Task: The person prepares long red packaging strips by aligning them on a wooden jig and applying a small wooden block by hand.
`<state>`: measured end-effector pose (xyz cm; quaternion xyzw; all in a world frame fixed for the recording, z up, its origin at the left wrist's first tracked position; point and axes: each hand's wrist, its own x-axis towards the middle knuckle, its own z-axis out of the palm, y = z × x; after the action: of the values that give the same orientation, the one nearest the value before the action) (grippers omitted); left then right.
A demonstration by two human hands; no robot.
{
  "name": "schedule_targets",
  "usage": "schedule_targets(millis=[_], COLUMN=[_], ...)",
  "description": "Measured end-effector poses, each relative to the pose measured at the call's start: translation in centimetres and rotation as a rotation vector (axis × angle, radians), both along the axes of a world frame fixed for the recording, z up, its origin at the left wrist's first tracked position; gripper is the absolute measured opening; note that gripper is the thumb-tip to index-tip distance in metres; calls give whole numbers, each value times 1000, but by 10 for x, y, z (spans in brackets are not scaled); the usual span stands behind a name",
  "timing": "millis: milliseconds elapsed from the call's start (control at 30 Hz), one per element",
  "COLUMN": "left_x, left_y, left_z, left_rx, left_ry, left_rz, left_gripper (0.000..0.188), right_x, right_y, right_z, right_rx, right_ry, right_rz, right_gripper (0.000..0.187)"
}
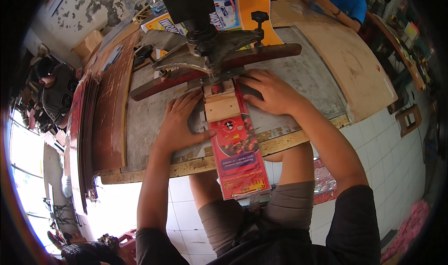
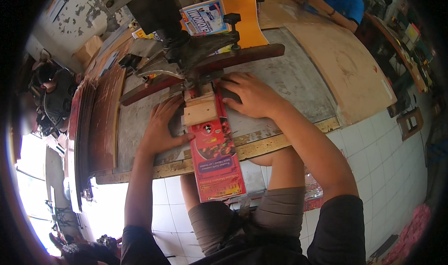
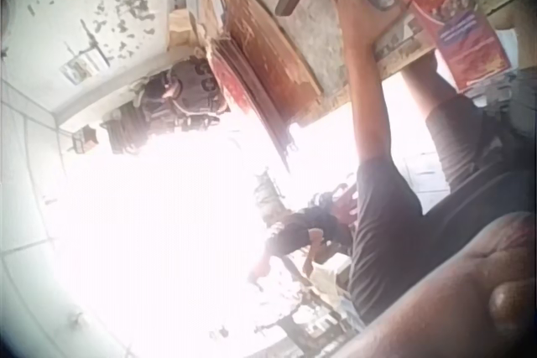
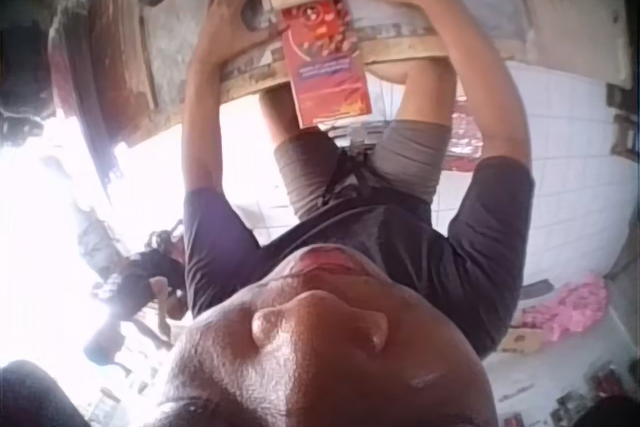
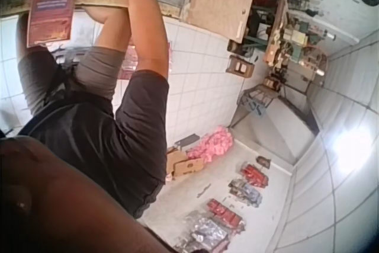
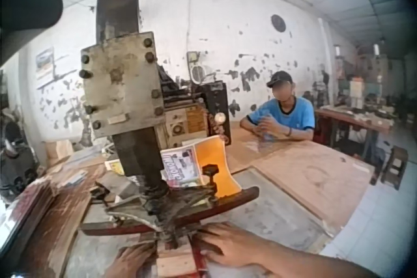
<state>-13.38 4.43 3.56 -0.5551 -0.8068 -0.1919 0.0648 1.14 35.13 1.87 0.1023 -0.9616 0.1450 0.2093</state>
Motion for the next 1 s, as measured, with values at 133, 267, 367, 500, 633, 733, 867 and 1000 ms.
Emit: schedule_targets(millis=[133,267,367,500,633,733,867,1000], left_x=[-1,0,0,-1,-1,-2,-2,-2], left_y=[0,-1,-1,-1,-1,-1,-2,-1], left_z=[0,1,0,-1,-1,-1,-3,-3], left_rx=[6,4,4,9,9,15,20,15], left_ry=[0,-2,-5,3,10,6,12,18], left_rz=[-9,-5,-2,-3,-5,-5,-10,-10], left_gripper=[110,110,110,111,111,110,109,108], right_x=[1,1,1,3,4,3,4,3], right_y=[-1,-3,-2,-1,1,0,-3,-3], right_z=[4,6,4,6,5,4,7,6], right_rx=[-8,-7,3,-17,12,30,14,3], right_ry=[-33,-48,-35,-37,-56,-40,-46,-47], right_rz=[-6,-14,-25,-16,11,7,-7,-10], right_gripper=[52,52,52,50,47,47,47,47])
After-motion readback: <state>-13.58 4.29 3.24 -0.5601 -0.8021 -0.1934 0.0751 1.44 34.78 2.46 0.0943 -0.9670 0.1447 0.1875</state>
